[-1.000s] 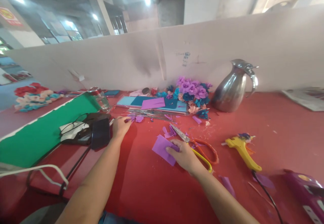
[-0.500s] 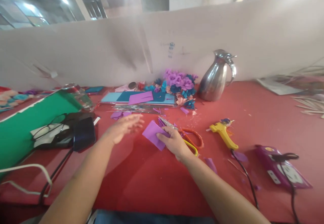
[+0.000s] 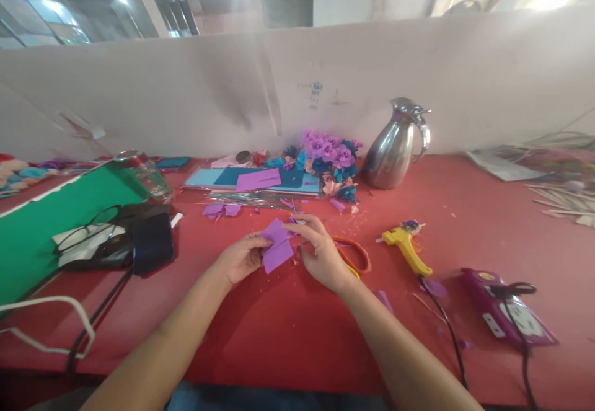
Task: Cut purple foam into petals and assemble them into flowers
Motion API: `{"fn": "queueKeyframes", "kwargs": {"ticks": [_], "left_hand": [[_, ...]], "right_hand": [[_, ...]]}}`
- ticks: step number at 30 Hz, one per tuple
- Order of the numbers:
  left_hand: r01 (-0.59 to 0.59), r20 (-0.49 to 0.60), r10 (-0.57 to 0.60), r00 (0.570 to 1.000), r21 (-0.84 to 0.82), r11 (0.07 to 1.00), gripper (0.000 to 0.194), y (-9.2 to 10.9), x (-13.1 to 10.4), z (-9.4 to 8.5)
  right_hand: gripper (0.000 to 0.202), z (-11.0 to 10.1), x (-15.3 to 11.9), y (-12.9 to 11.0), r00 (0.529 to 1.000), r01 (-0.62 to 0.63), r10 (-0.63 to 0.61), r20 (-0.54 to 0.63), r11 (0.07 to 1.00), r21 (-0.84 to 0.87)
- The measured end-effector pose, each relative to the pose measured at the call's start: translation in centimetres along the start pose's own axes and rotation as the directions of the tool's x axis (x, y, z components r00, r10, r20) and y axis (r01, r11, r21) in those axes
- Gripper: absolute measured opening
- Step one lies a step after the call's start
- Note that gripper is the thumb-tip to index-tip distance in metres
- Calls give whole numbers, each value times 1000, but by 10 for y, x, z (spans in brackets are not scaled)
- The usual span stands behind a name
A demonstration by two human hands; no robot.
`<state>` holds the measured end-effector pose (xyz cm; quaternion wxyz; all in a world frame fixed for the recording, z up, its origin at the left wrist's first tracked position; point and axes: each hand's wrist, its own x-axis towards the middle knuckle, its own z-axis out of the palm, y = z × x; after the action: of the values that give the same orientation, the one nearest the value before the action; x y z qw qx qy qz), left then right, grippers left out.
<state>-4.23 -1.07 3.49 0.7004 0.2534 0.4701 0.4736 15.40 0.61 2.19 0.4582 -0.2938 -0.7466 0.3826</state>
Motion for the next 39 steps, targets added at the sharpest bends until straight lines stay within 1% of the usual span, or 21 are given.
{"fn": "queueKeyframes", "kwargs": {"ticks": [2,3,6,10,12,13,18,24,26,28,30,32,35,39], "left_hand": [[-18,3,18,1000,19,1000,15,0,-1,0],[-28,-4,28,1000,34,999,17,-1,-1,0],[-66,7,65,998,81,995,24,-3,-1,2],[-162,72,154,985,126,979,32,-6,-1,5],[-177,80,167,983,141,974,35,-8,-2,7],[-178,81,167,983,146,973,36,-9,-1,8],[-182,96,169,981,144,973,37,-16,-1,10],[-197,150,174,973,152,969,35,-17,-2,11],[-211,166,185,969,153,965,32,-17,-3,12],[-213,164,185,969,174,961,29,-17,-3,13],[-207,157,177,972,205,957,29,-18,-3,14],[-207,165,171,971,234,950,32,-18,-3,15],[-224,201,172,964,274,935,36,-18,-4,15],[-285,251,210,945,317,905,40,-16,-7,16]], "right_hand": [[52,2,-1,0,999,46,-44,25,995,-86],[51,3,-1,0,998,54,-51,29,992,-117],[38,7,-3,5,998,58,-54,24,980,-190],[23,11,-3,6,1000,-15,13,-13,980,-198],[15,13,-2,5,997,-69,62,-39,979,-191],[13,13,-2,4,995,-95,87,-49,978,-188],[21,15,-1,6,978,-205,195,-79,967,-154],[24,17,-2,6,967,-226,212,-141,970,-93],[24,17,-2,3,965,-226,205,-164,966,-122],[23,17,-2,-1,966,-209,170,-196,958,-197],[22,17,-2,-3,967,-180,118,-224,943,-281],[22,18,-3,-5,965,-170,89,-246,928,-331],[23,18,-3,-6,961,-194,105,-257,916,-350],[20,17,-2,-6,958,-228,137,-252,895,-382]]}}
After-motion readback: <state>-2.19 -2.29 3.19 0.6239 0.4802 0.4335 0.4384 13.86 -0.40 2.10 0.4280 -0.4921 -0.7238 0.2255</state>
